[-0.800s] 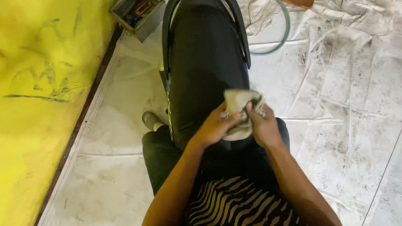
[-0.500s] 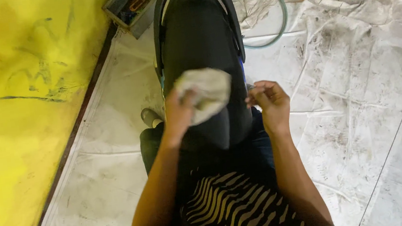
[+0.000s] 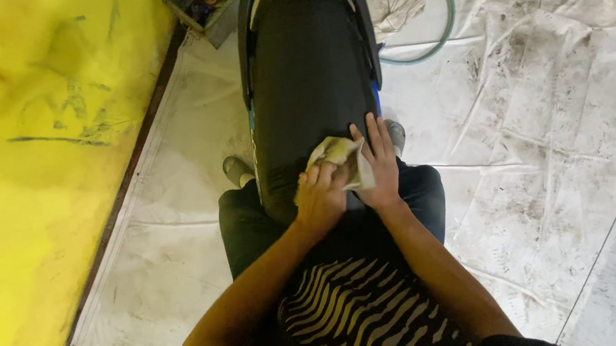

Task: The person wipes the black motorcycle seat with a white cloth, cleaning the top surface and edges. They lift the seat to wipe the underside and the area beneath it, then place the seat back down and continue wiping the top surface.

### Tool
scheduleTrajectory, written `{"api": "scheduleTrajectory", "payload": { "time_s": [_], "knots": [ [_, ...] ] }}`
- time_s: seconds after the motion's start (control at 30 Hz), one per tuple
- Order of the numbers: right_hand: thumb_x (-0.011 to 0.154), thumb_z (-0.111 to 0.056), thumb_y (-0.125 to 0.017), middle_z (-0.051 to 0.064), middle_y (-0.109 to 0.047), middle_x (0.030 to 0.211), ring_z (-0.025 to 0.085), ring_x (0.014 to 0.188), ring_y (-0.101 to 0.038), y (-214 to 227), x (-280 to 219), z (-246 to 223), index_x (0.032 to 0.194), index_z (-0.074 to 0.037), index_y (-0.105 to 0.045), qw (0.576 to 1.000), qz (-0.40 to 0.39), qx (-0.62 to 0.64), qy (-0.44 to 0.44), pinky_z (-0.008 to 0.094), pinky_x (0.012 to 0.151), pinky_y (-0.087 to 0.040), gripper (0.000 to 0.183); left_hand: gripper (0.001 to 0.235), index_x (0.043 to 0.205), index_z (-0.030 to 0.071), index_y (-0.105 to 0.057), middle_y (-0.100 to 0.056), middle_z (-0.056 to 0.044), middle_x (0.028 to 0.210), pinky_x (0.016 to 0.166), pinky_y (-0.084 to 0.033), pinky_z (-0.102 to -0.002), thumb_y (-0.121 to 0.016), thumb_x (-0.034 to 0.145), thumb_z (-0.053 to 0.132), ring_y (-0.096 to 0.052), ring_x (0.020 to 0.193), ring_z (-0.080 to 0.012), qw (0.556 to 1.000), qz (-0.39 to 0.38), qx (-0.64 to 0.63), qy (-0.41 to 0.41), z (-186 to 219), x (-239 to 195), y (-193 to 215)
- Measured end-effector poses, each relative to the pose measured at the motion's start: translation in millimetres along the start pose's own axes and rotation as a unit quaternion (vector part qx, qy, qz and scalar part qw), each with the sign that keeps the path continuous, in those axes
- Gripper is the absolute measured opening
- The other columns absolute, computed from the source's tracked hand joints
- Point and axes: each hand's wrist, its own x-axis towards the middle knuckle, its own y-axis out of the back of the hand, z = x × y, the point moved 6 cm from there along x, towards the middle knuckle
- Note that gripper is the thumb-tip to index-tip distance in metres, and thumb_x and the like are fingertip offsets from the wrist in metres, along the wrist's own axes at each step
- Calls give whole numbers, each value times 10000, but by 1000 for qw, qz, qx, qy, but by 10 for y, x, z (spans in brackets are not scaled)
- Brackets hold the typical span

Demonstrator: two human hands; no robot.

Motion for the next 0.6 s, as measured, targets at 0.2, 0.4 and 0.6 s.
{"api": "scheduleTrajectory", "payload": {
  "time_s": [0.2, 0.4, 0.6],
  "knots": [
    [1040, -547, -388, 168, -276, 1676, 444, 1523, -268, -477, -227, 453, 1568, -118, -462, 976, 20, 209, 57, 558, 1214, -301, 684, 400, 1347, 334, -668, -444, 9, 873, 641, -409, -375, -513, 1004, 198, -473, 732, -217, 994, 57, 92, -18, -255, 224, -218],
    [1032, -427, -625, 188, -235, 1679, 473, 1515, -255, -470, -225, 469, 1599, -166, -417, 972, 21, 228, 41, 589, 1191, -327, 658, 207, 1098, 0, -721, -618, -260, 1104, 831, -455, -567, -641, 925, 82, -590, 1027, -478, 990, 19, 135, 28, -829, 1252, -232],
    [989, -311, -707, 234, -298, 1641, 453, 1514, -356, -248, -140, 340, 1523, -70, -479, 974, -17, 226, 3, 527, 1211, -365, 629, 232, 1127, 39, -730, -484, -164, 1237, 809, -540, -438, -606, 933, 65, -526, 927, -308, 992, -69, 91, 51, -1528, 1839, -542]
  ]
}}
